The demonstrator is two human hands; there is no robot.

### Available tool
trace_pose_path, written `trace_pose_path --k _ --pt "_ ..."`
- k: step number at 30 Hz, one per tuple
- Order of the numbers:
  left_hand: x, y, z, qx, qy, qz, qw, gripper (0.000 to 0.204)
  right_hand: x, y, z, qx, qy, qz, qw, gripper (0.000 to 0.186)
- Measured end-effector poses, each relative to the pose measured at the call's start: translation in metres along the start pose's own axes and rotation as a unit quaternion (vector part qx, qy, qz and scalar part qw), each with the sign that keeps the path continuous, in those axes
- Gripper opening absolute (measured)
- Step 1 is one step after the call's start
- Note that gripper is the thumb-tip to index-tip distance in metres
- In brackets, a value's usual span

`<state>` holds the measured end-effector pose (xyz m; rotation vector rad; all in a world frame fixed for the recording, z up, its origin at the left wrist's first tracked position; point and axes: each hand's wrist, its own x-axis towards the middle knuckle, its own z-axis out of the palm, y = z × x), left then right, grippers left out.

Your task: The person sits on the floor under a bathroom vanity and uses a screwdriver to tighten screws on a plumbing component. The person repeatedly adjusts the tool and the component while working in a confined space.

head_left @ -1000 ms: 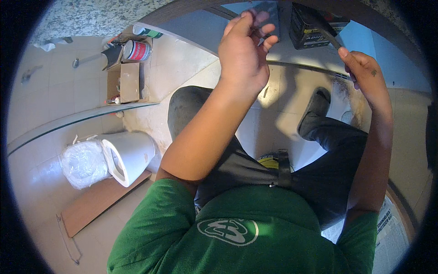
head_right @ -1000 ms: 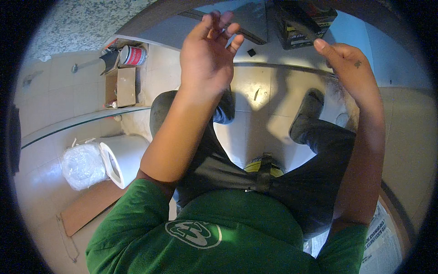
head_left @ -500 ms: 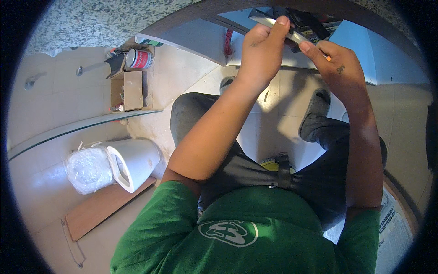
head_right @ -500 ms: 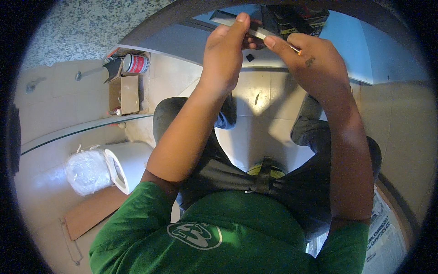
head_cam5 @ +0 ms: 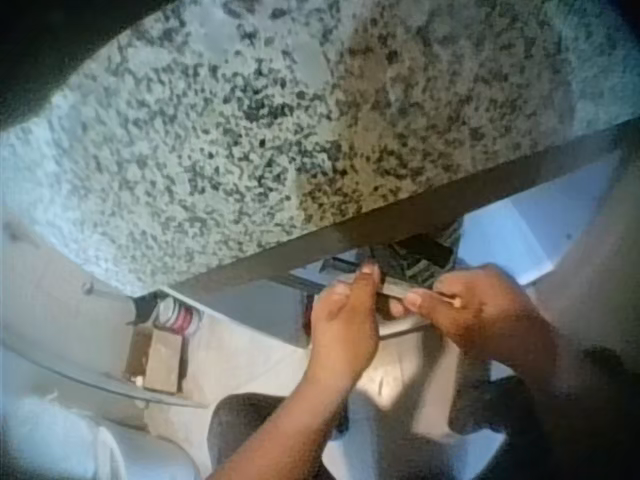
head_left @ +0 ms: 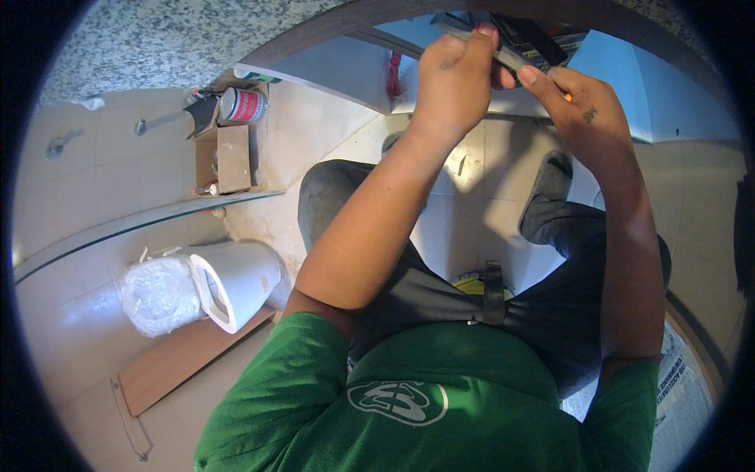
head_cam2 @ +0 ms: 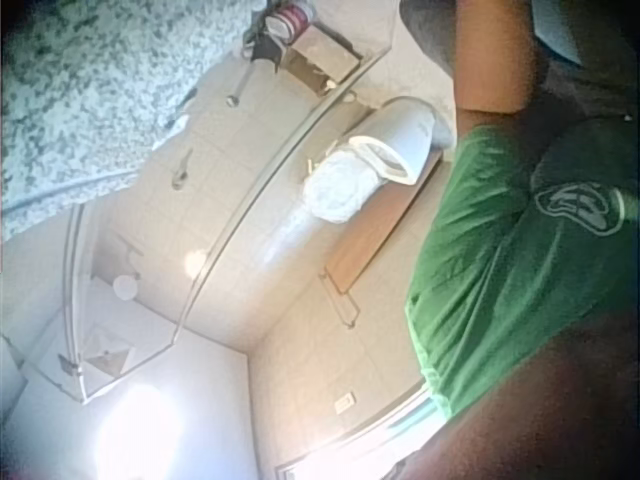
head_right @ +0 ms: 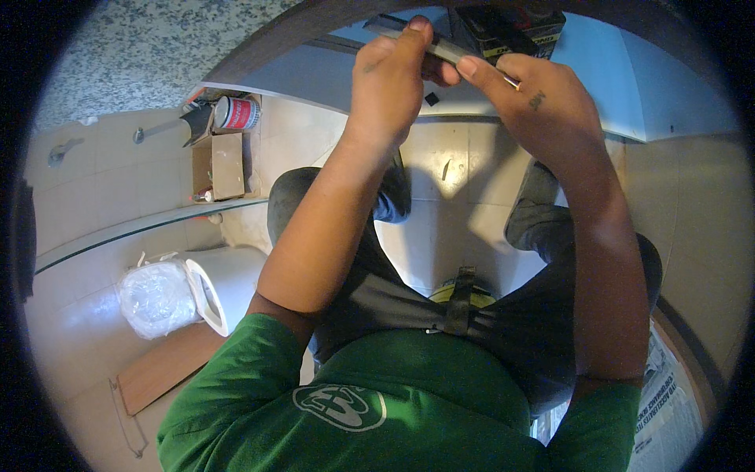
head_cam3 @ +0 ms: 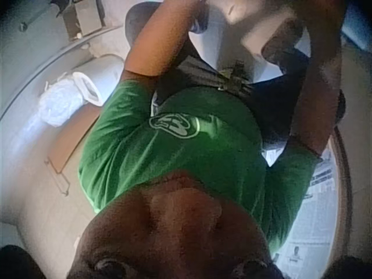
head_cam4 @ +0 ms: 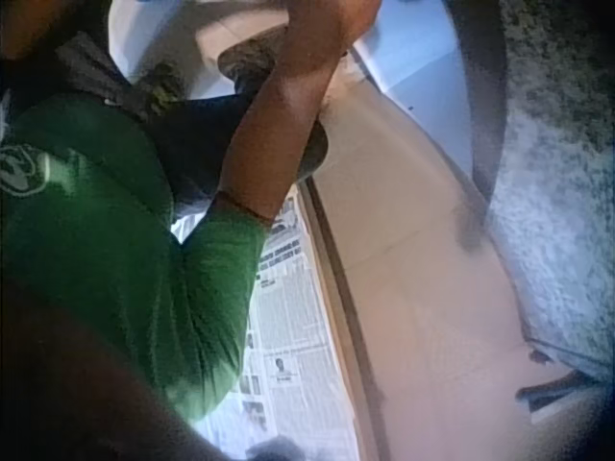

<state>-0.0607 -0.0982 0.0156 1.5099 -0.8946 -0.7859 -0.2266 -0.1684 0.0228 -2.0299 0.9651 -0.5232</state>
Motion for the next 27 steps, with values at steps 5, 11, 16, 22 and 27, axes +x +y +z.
trace_pose_path --k 5,11,16,22,27 --pt "0.006 -0.007 -0.004 0.010 -0.011 0.023 1.000 0.051 0.001 -0.002 0.000 -0.015 -0.003 -0.008 1.000 0.055" --pt "0.004 -0.001 -0.002 -0.011 0.011 0.018 1.000 0.055 -0.001 -0.001 0.000 -0.073 0.035 -0.146 0.986 0.055" --pt "0.008 -0.005 -0.004 -0.004 -0.009 0.012 1.000 0.053 0.001 0.007 0.001 -0.078 0.040 -0.172 0.981 0.055" --pt "0.028 -0.011 -0.048 -0.006 -0.247 0.047 0.968 0.021 0.003 -0.007 0.001 -0.034 0.000 -0.031 0.999 0.055" --pt "0.007 -0.009 -0.002 -0.042 0.000 0.015 0.999 0.058 -0.001 -0.004 0.003 -0.073 0.023 -0.107 0.991 0.055"
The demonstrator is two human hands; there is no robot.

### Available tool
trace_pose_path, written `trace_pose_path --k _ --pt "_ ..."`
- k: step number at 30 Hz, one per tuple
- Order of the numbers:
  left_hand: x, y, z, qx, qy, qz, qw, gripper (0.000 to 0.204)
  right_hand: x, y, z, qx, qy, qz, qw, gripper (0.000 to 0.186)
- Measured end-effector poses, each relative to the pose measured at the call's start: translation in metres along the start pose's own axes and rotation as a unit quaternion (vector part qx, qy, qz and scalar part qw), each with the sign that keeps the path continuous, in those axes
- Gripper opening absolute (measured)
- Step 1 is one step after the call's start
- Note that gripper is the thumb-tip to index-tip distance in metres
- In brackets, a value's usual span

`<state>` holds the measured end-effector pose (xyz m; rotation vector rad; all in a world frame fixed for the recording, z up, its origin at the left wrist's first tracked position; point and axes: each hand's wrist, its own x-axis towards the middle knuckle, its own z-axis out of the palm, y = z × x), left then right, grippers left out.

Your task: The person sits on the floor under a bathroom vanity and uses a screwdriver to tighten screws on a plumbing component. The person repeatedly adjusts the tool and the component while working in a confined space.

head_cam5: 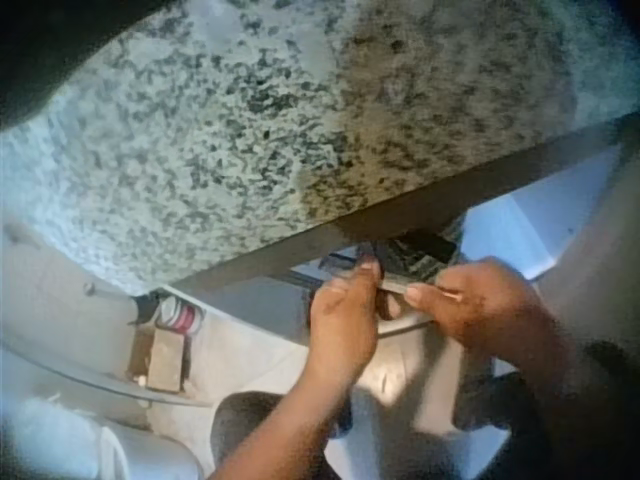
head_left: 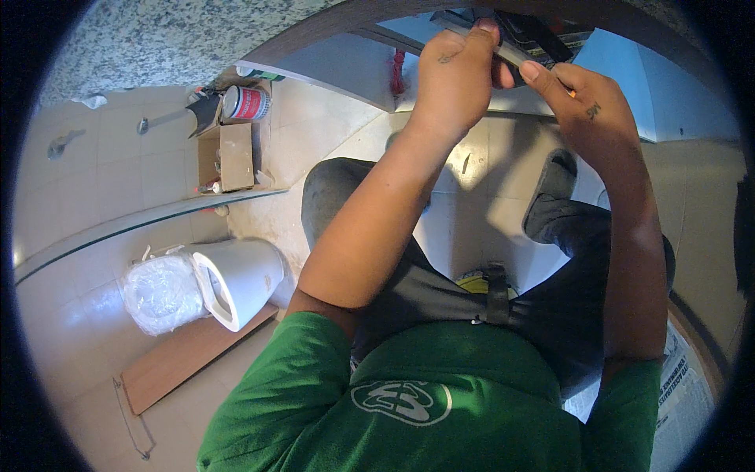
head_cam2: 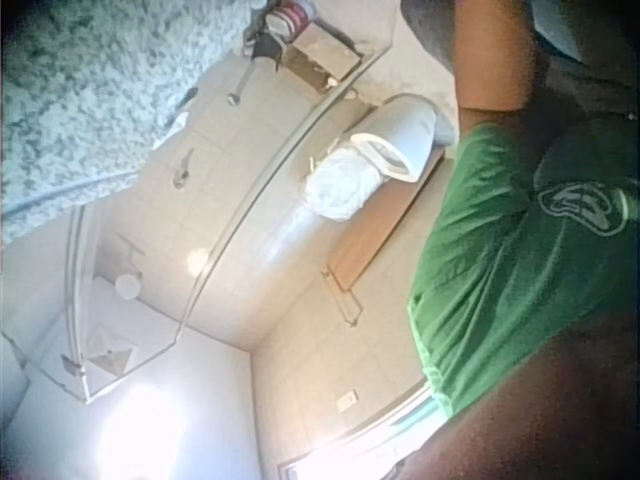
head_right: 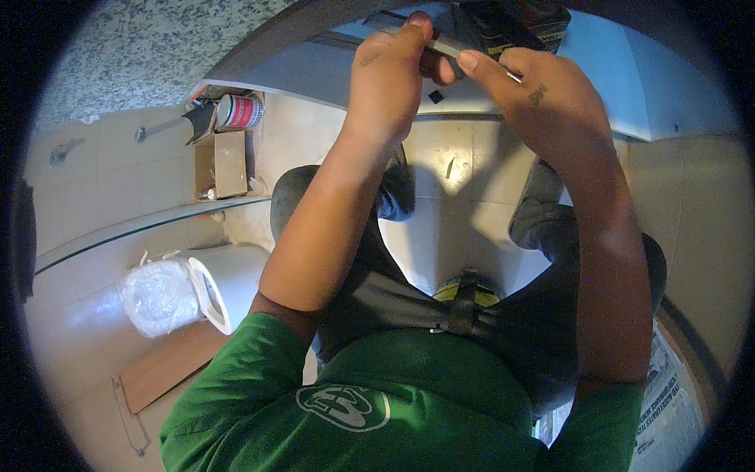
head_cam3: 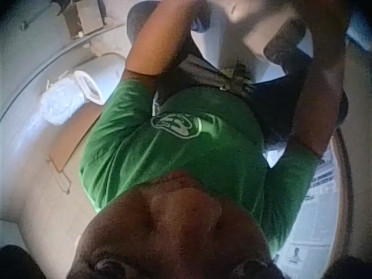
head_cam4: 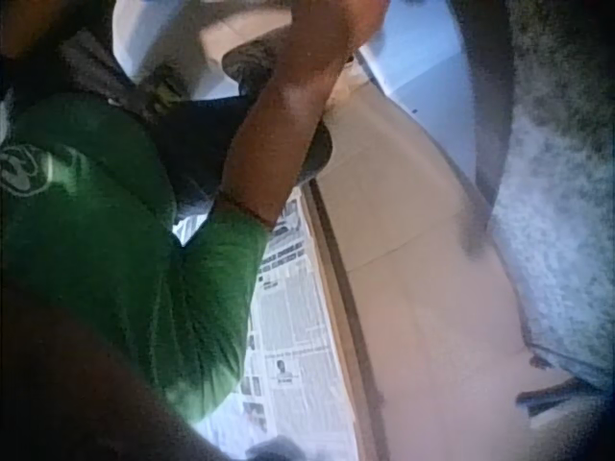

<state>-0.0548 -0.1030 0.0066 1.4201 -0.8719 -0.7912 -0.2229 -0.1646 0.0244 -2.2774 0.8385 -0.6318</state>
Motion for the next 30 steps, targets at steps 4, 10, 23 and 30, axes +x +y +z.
trace_pose_path --k 4,10,23,30 --pt "0.003 0.004 -0.006 0.036 -0.011 -0.020 0.999 0.054 0.002 0.000 0.000 0.037 -0.003 0.027 0.999 0.055" --pt "-0.007 0.015 0.000 0.020 -0.005 -0.029 0.999 0.047 0.002 -0.002 -0.003 0.065 -0.032 0.111 0.991 0.055" --pt "0.002 0.007 -0.008 0.045 -0.026 -0.027 0.998 0.050 0.002 -0.004 -0.001 0.029 0.010 0.012 0.999 0.054" --pt "0.003 0.002 -0.006 0.013 -0.004 -0.024 1.000 0.051 0.003 -0.008 0.000 0.053 -0.020 0.103 0.993 0.052"
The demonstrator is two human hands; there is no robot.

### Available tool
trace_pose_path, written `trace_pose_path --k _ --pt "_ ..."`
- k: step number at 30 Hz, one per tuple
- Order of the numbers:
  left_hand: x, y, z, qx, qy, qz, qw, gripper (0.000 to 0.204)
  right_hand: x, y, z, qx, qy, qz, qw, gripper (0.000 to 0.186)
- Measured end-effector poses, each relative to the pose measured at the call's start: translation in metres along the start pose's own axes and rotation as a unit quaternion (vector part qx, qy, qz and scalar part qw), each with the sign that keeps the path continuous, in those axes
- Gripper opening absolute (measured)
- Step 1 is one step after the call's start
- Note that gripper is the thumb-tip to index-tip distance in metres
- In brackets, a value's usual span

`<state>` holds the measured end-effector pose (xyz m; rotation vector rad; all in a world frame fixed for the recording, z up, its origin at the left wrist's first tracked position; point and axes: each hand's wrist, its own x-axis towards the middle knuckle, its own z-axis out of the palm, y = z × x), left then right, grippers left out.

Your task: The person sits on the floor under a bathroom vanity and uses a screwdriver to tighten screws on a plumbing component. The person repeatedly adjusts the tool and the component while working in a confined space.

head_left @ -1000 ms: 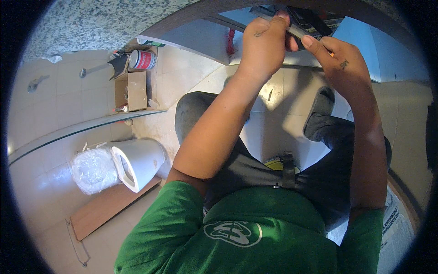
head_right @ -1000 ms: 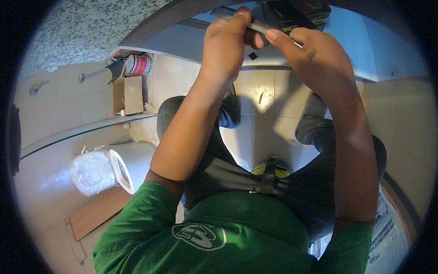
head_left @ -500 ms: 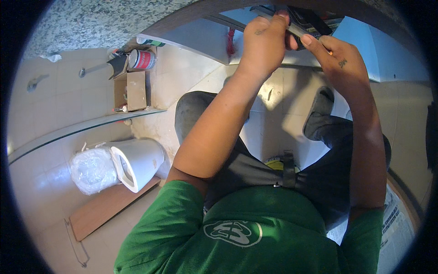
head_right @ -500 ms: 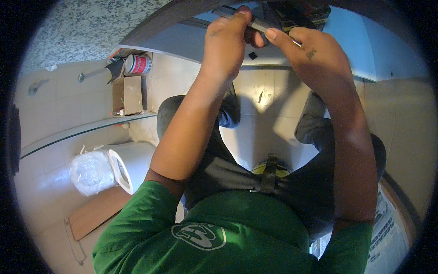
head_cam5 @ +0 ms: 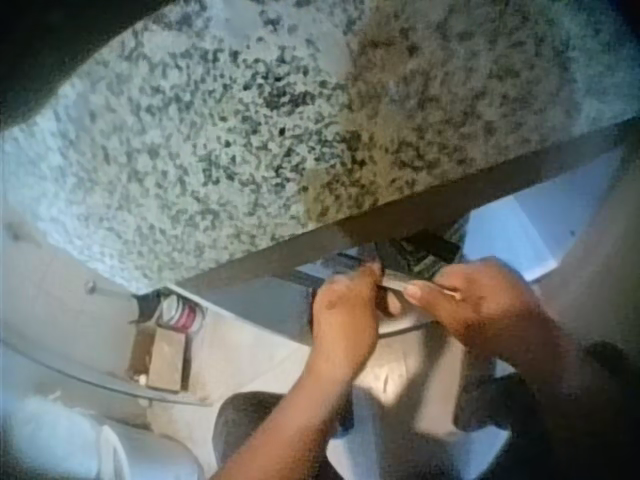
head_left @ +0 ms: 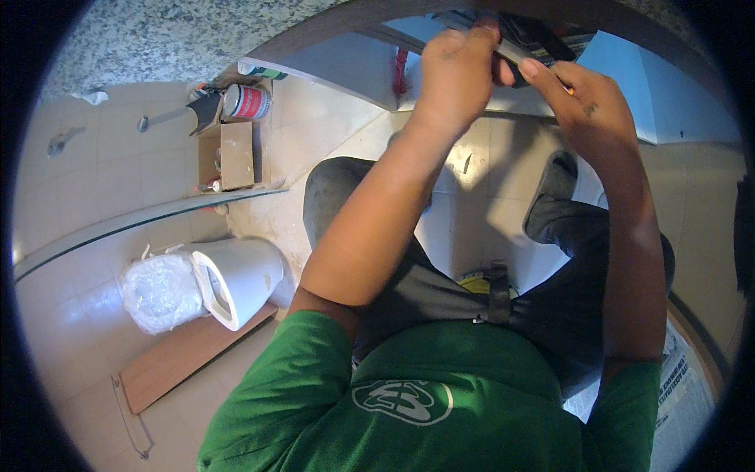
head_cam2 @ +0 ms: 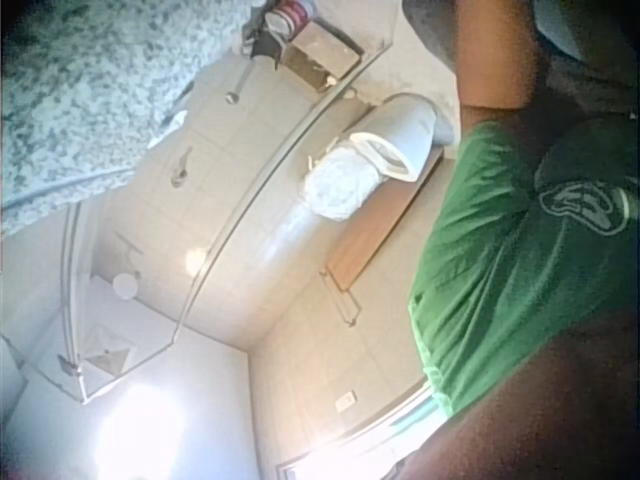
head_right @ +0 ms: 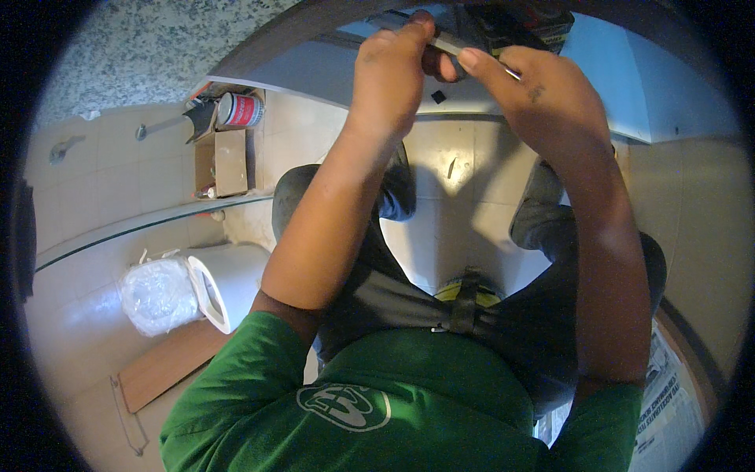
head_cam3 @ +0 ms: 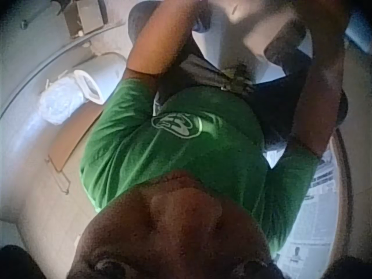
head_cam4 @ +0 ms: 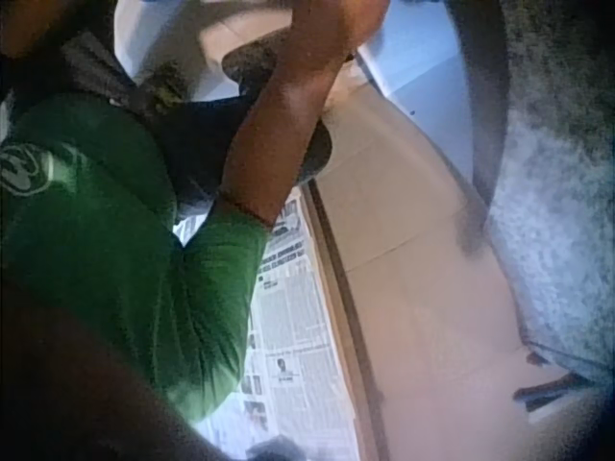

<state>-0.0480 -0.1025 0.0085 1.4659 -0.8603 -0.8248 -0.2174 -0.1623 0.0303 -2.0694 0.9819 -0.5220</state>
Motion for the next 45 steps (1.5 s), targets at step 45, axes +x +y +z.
trace_pose_path --k 45 --pt "-0.013 0.016 -0.005 0.064 -0.009 -0.015 0.998 0.043 -0.002 -0.004 0.004 -0.024 0.004 0.030 0.999 0.055"
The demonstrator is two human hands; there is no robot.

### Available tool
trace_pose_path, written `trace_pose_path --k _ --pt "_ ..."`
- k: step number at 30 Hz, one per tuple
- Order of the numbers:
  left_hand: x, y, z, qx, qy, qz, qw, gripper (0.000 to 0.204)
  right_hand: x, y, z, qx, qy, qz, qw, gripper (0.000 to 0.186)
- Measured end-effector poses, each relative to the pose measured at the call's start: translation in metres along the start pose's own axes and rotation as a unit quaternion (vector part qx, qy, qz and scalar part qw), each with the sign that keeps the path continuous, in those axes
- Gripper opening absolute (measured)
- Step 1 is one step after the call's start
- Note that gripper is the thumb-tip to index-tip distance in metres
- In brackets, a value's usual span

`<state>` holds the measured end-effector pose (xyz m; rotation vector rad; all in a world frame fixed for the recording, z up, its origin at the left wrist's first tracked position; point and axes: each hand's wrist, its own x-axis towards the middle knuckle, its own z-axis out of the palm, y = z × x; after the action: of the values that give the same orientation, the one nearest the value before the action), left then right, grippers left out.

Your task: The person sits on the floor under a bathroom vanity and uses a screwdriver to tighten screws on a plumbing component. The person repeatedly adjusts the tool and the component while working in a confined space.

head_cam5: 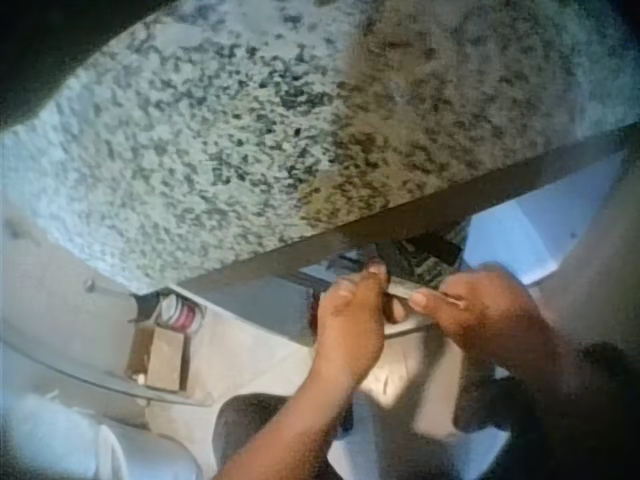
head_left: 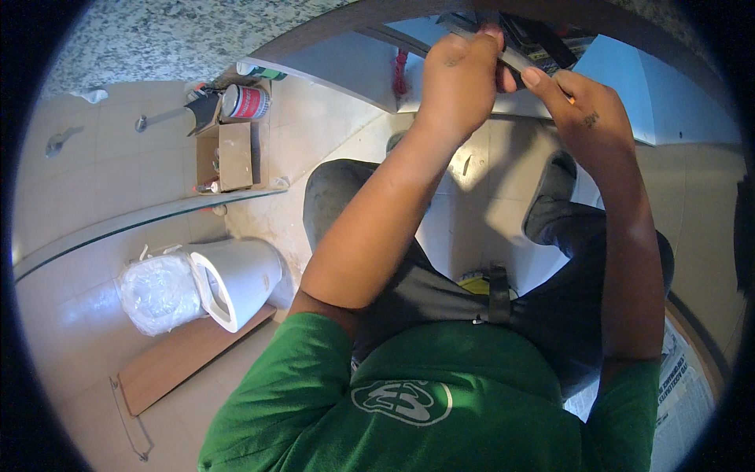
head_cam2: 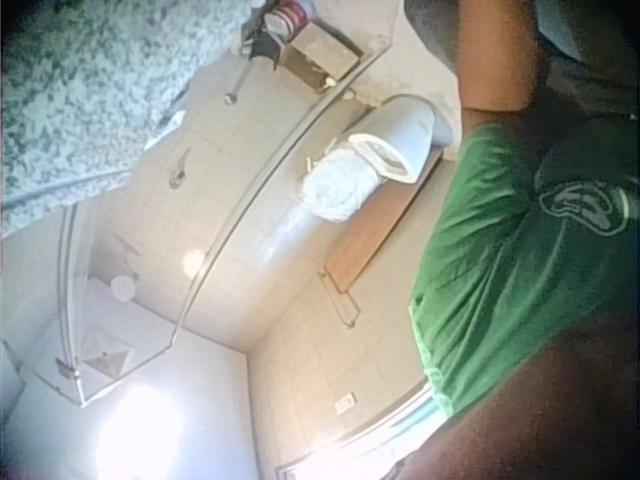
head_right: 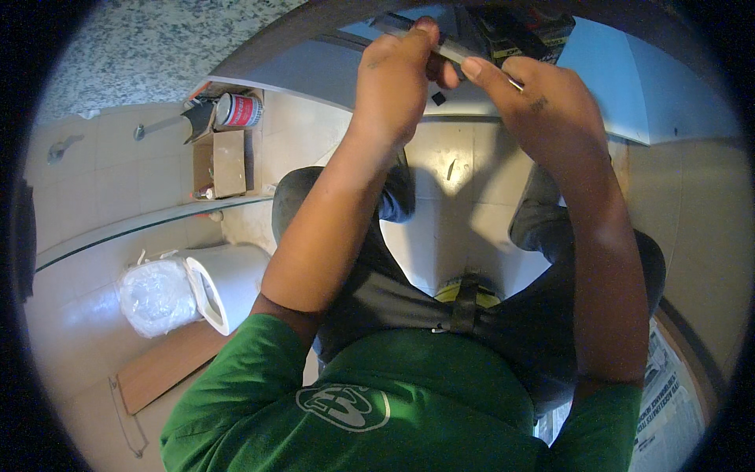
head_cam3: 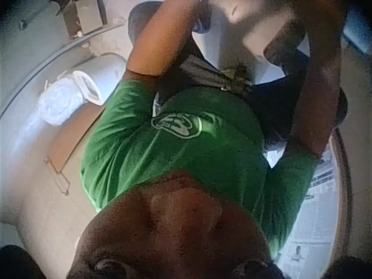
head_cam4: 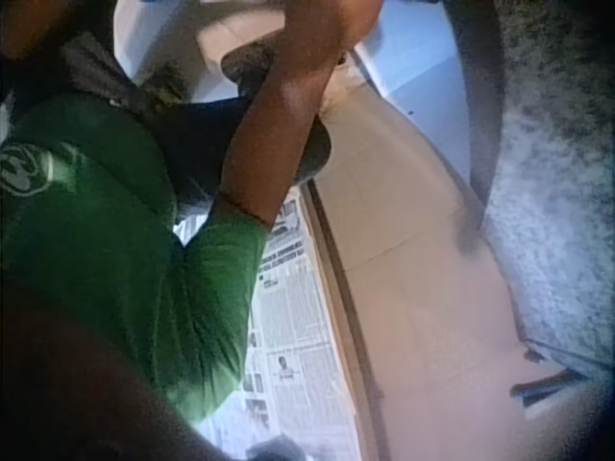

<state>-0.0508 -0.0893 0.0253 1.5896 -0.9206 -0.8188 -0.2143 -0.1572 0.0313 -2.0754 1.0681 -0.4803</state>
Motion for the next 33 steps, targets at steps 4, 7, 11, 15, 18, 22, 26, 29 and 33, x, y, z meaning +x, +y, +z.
trace_pose_path --k 4,7,11,15,18,22,26,29,33 --pt "0.008 -0.008 -0.002 -0.012 -0.003 0.024 1.000 0.041 0.001 0.000 0.002 0.012 0.014 -0.031 0.999 0.056" --pt "0.007 -0.007 -0.002 -0.034 0.003 0.012 0.999 0.041 0.001 0.001 0.002 -0.013 0.007 -0.022 1.000 0.055" --pt "0.006 -0.004 -0.006 -0.006 0.005 0.013 1.000 0.042 0.002 -0.003 0.002 0.013 -0.003 -0.024 1.000 0.053" --pt "0.007 -0.006 -0.007 0.010 0.012 0.010 1.000 0.043 0.002 0.000 0.004 -0.015 0.017 -0.059 0.998 0.052" --pt "0.004 -0.010 0.000 -0.052 0.015 0.016 0.998 0.042 0.004 0.006 0.006 -0.072 0.041 -0.125 0.989 0.051" --pt "0.012 -0.010 -0.005 -0.033 0.012 0.030 0.999 0.043 0.002 0.003 0.005 -0.051 0.052 -0.136 0.988 0.049" --pt "0.004 -0.006 -0.007 -0.006 0.015 0.018 1.000 0.041 0.002 -0.001 0.005 -0.019 -0.005 -0.026 0.999 0.049" --pt "0.010 -0.013 -0.011 -0.030 0.022 0.017 0.999 0.047 0.004 -0.001 0.009 0.022 0.027 -0.107 0.994 0.049" --pt "0.011 -0.014 -0.012 -0.021 0.024 0.024 0.999 0.050 0.003 0.004 0.009 0.001 0.033 -0.141 0.989 0.050"
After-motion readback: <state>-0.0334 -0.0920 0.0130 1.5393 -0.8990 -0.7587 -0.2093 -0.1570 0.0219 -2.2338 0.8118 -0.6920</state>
